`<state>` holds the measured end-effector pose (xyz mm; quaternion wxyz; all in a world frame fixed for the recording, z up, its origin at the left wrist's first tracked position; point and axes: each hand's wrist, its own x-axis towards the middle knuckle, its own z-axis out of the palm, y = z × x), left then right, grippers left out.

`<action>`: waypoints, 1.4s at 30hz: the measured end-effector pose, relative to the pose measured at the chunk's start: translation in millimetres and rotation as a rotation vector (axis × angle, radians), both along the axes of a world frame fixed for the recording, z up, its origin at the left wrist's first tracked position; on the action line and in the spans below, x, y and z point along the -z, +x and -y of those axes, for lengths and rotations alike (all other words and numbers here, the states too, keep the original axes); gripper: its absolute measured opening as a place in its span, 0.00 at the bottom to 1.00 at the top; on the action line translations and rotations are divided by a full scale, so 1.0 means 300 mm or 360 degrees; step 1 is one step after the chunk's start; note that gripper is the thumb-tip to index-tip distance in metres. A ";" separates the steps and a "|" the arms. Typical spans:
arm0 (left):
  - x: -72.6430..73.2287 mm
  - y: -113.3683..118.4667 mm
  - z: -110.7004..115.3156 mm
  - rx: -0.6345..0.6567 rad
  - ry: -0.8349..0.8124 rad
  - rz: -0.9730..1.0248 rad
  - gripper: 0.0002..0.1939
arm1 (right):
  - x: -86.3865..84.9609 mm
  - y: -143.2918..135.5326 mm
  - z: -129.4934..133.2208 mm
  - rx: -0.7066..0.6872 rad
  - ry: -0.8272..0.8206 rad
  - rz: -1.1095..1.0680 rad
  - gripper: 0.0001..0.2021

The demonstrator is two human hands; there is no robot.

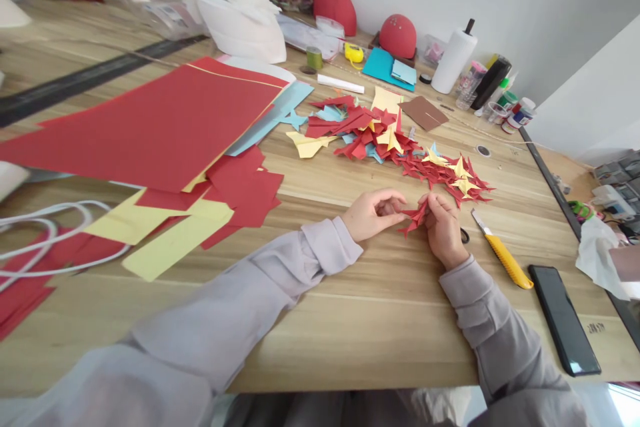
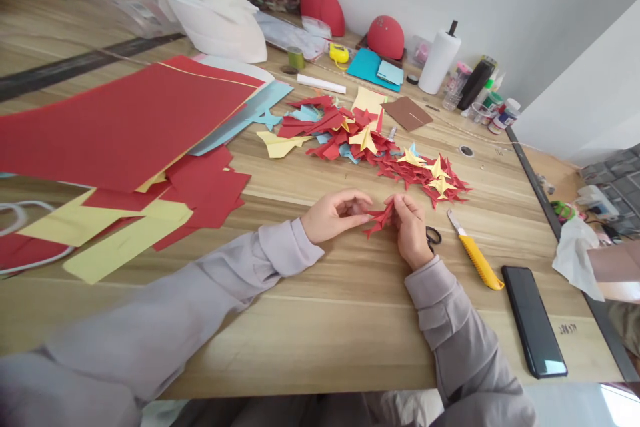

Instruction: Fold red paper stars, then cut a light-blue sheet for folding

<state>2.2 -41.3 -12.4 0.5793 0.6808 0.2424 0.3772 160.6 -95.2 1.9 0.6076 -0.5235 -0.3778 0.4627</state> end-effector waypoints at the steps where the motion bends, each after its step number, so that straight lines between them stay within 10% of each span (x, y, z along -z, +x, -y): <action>1: 0.000 0.000 0.000 0.0005 0.0063 -0.0021 0.13 | 0.001 0.000 0.001 -0.0014 -0.0002 0.0025 0.15; 18: 0.019 0.003 -0.007 -0.0123 0.0196 -0.0090 0.09 | 0.009 0.006 0.000 -0.0083 0.0066 0.0003 0.13; 29: -0.001 -0.003 0.002 0.0326 0.0150 0.0118 0.15 | 0.020 0.011 0.000 -0.0181 0.0037 0.0135 0.14; 42: 0.014 0.004 0.001 0.0093 0.0246 0.0022 0.11 | 0.019 -0.003 0.004 -0.0227 0.0200 0.0352 0.13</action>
